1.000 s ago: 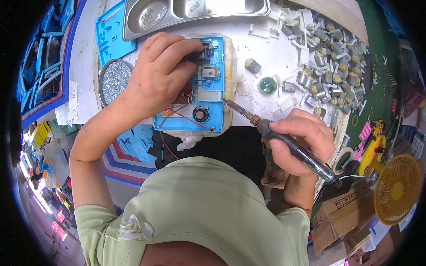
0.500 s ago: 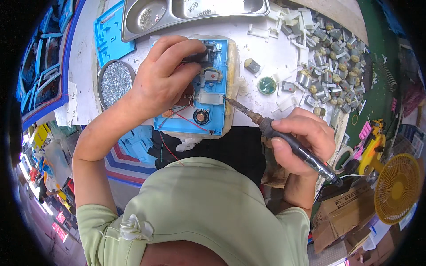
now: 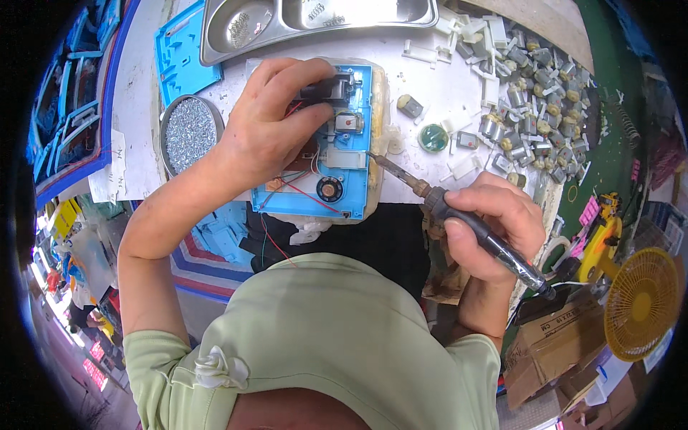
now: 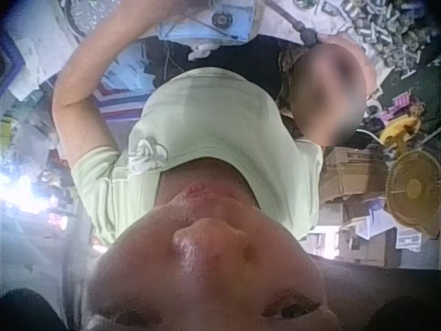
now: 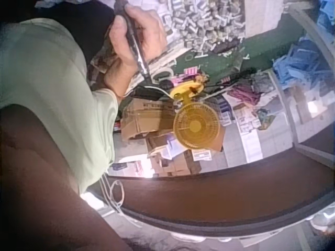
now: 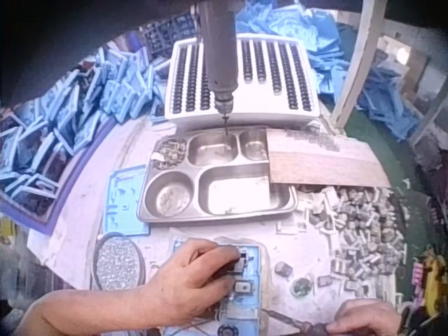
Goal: The person is assembling an electronic device, involving soldering, using an electric screwdriver, and placing components into a plastic casing.
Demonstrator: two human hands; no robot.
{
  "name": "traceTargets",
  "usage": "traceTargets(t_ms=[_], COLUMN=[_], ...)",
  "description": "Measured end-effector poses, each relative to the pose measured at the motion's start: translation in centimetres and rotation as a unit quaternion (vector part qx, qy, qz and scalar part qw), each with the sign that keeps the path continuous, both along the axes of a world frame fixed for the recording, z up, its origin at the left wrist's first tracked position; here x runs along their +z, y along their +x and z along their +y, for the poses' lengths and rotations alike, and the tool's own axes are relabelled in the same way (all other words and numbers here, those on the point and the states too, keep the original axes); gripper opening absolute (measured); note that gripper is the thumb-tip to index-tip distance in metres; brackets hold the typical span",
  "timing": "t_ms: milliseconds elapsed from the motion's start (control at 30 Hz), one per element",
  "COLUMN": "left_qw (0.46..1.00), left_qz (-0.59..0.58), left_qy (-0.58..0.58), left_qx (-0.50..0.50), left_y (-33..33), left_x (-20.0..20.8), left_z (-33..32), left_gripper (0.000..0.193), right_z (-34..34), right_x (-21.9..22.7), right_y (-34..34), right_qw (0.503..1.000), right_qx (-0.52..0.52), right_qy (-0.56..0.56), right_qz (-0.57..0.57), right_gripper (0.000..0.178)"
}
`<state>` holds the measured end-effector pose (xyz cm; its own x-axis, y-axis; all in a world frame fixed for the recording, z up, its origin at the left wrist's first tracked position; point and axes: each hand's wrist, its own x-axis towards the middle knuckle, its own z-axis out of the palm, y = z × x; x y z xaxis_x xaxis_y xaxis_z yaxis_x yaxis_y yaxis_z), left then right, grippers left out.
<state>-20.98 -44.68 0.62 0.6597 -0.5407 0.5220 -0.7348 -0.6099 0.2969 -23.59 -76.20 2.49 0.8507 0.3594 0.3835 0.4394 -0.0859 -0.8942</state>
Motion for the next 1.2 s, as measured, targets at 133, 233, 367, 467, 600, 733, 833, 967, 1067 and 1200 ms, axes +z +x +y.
traceTargets(t_ms=[133,233,367,467,600,733,833,967,1067,1200], left_qw=[0.998,0.997,0.996,0.993,0.992,0.992,0.991,0.993,0.994,0.996], left_qz=[0.065,0.065,0.015,0.035,0.097,0.107,0.117,0.108,0.095,0.088], left_qy=[-0.026,-0.035,-0.015,-0.041,-0.056,-0.044,-0.013,-0.028,-0.029,0.022], left_qx=[-0.006,0.002,0.085,0.109,0.060,0.054,0.056,0.044,0.035,0.025], left_y=[-0.1,-0.8,-2.8,-5.2,-7.6,-8.0,-7.5,-7.3,-7.2,-6.1], left_x=[0.9,1.4,2.4,1.7,0.6,1.1,1.4,0.8,0.6,1.4], left_z=[0.5,1.6,3.7,4.2,2.6,1.3,0.8,1.0,1.4,1.1], left_gripper=[0.027,0.031,0.036,0.034,0.030,0.029,0.030,0.032,0.034,0.035], right_z=[-0.1,-0.4,-0.9,-0.9,-1.0,-1.0,-0.7,-0.6,-1.1,-2.8], right_x=[0.2,0.2,0.3,0.1,0.0,0.0,0.3,0.5,0.6,1.5], right_y=[-0.1,-0.2,-0.5,-0.8,-0.7,-0.8,-1.0,-1.4,-1.9,-2.9], right_qw=[1.000,1.000,1.000,0.997,0.998,0.999,0.999,0.999,0.997,0.989], right_qx=[-0.003,-0.005,-0.020,-0.052,-0.060,-0.038,-0.035,-0.048,-0.070,-0.138], right_qy=[0.005,0.003,0.010,0.035,0.003,-0.012,-0.007,-0.006,-0.009,0.013], right_qz=[-0.002,-0.004,0.009,0.035,0.027,0.015,0.010,0.013,0.016,0.051], right_gripper=[0.027,0.027,0.028,0.029,0.031,0.033,0.032,0.032,0.033,0.030])
